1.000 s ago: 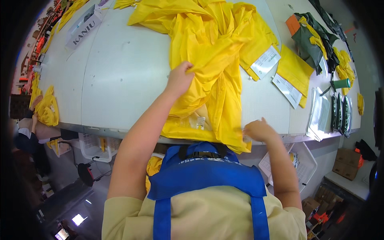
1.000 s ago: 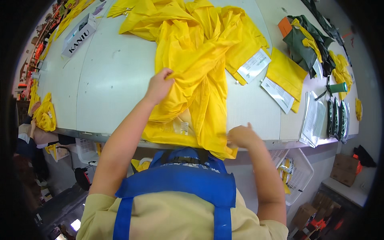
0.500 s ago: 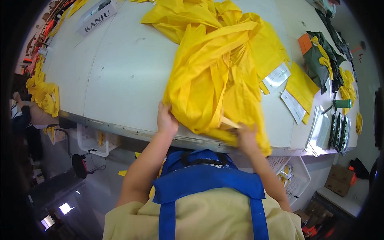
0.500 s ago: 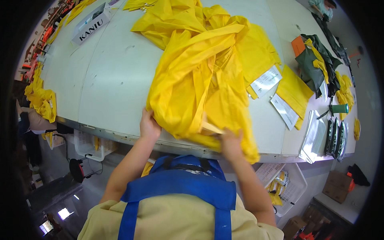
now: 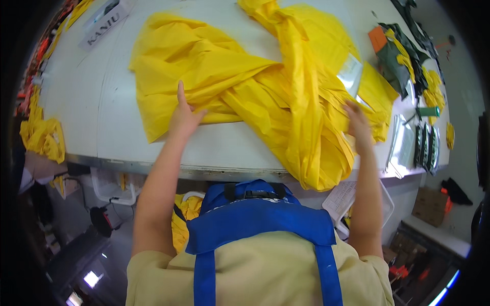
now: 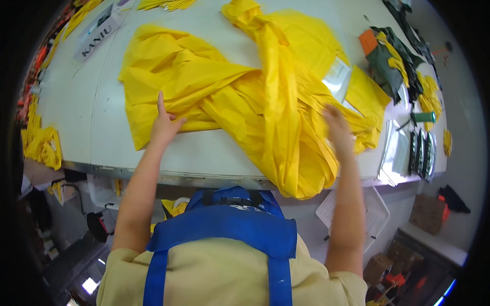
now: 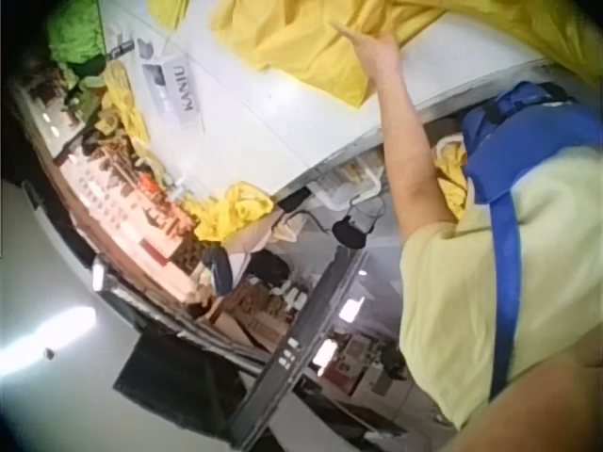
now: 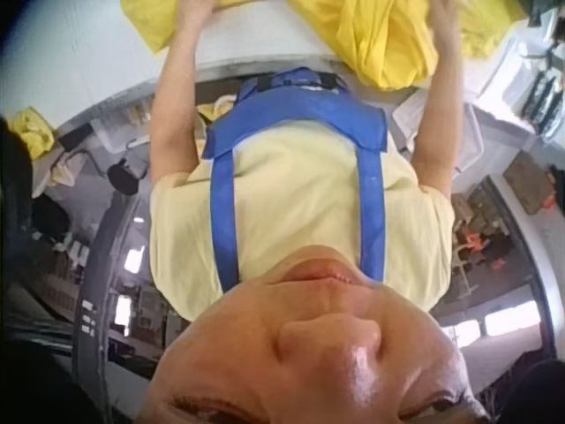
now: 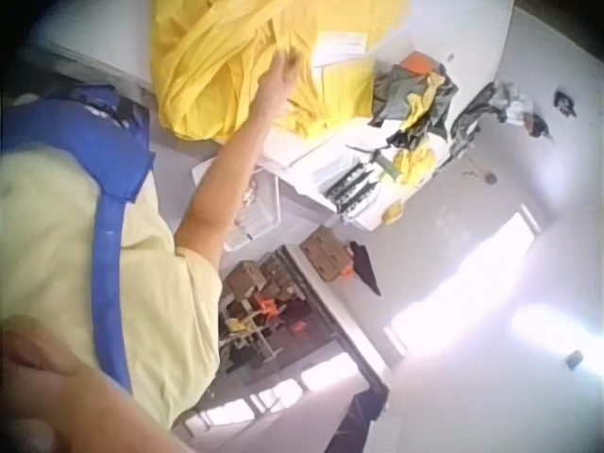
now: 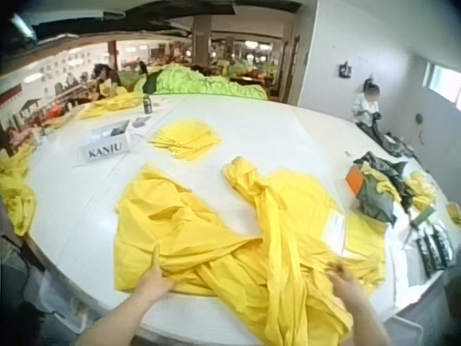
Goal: The person trims excess threads and loose edges from a large yellow fabric using small scissors. The person repeatedly lifts, unfolds, and smooths the fabric on a white table while cutting small sections. The person folds the fabric at the end of the clip.
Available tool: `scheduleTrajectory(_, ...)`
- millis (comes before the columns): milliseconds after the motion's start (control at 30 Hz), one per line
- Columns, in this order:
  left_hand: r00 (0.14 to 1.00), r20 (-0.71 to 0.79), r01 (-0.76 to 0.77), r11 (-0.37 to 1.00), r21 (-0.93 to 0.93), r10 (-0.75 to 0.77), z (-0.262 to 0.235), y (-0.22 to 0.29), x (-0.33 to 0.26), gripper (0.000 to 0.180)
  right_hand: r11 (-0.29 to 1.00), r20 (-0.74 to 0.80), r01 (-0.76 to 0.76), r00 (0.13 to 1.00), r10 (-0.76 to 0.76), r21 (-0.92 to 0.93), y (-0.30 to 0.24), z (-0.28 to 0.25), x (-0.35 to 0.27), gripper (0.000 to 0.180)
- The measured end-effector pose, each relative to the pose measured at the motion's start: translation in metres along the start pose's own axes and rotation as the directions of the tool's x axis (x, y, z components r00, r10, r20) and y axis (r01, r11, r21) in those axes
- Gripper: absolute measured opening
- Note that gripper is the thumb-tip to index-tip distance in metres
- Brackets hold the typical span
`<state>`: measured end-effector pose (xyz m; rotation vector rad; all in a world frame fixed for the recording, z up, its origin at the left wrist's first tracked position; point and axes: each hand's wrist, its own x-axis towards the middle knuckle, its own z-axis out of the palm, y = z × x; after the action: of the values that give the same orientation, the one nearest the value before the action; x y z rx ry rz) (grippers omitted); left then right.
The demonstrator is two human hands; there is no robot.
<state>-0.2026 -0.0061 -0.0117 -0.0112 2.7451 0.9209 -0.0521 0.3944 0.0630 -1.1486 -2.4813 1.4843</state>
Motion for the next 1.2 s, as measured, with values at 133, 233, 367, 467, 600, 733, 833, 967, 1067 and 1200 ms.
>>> scheduleTrajectory(133,0.967,-0.065,-0.224,0.943,0.245,0.247,-0.01,-0.024,0.078,0.03,0.991,0.086,0.134,0.987,-0.136,0.025,-0.001,0.091,0.023,0.063)
scheduleTrajectory(233,0.859,-0.346,-0.291,0.915,0.28,0.378,-0.099,0.015,0.131,0.031,0.898,0.251,0.441,0.867,-0.43,0.017,-0.053,0.112,-0.031,0.042)
scheduleTrajectory(367,0.913,-0.156,-0.389,0.696,-0.603,0.376,-0.167,0.102,0.135,0.046,0.482,0.884,0.858,0.076,-0.462,0.178,-0.078,0.146,-0.104,0.033)
scheduleTrajectory(467,0.868,0.106,-0.354,0.754,-0.553,0.485,-0.164,0.087,0.113,0.061,0.55,0.833,0.756,0.01,-0.553,0.356,-0.048,0.167,-0.116,0.034)
scheduleTrajectory(600,0.908,0.25,-0.258,0.918,-0.301,0.338,-0.075,0.031,0.027,0.073,0.665,0.532,0.741,0.601,-0.596,-0.092,-0.051,0.126,-0.089,0.035)
scheduleTrajectory(733,0.929,0.22,-0.325,0.939,0.11,0.296,-0.015,-0.026,-0.012,0.074,0.5,0.394,0.654,0.749,-0.533,-0.568,-0.026,0.112,-0.065,0.033)
scheduleTrajectory(833,0.885,0.447,-0.058,0.985,-0.163,0.126,0.02,-0.033,-0.028,0.069,0.438,0.4,0.713,0.683,-0.611,-0.547,-0.008,0.111,-0.043,0.034)
scheduleTrajectory(967,0.929,0.369,0.294,0.643,-0.707,-0.019,0.052,0.037,-0.048,0.05,0.788,0.416,0.586,0.774,-0.476,-0.189,-0.045,0.092,-0.038,0.029)
scheduleTrajectory(1067,0.921,0.387,0.383,0.268,-0.884,-0.043,0.056,0.075,-0.031,0.038,0.901,0.506,0.271,0.755,-0.417,0.339,-0.086,0.076,-0.053,0.026)
scheduleTrajectory(1200,0.94,0.341,0.336,0.206,-0.919,-0.012,0.064,0.063,-0.014,0.023,0.859,0.329,0.111,0.893,-0.307,0.5,-0.095,0.06,-0.042,0.035)
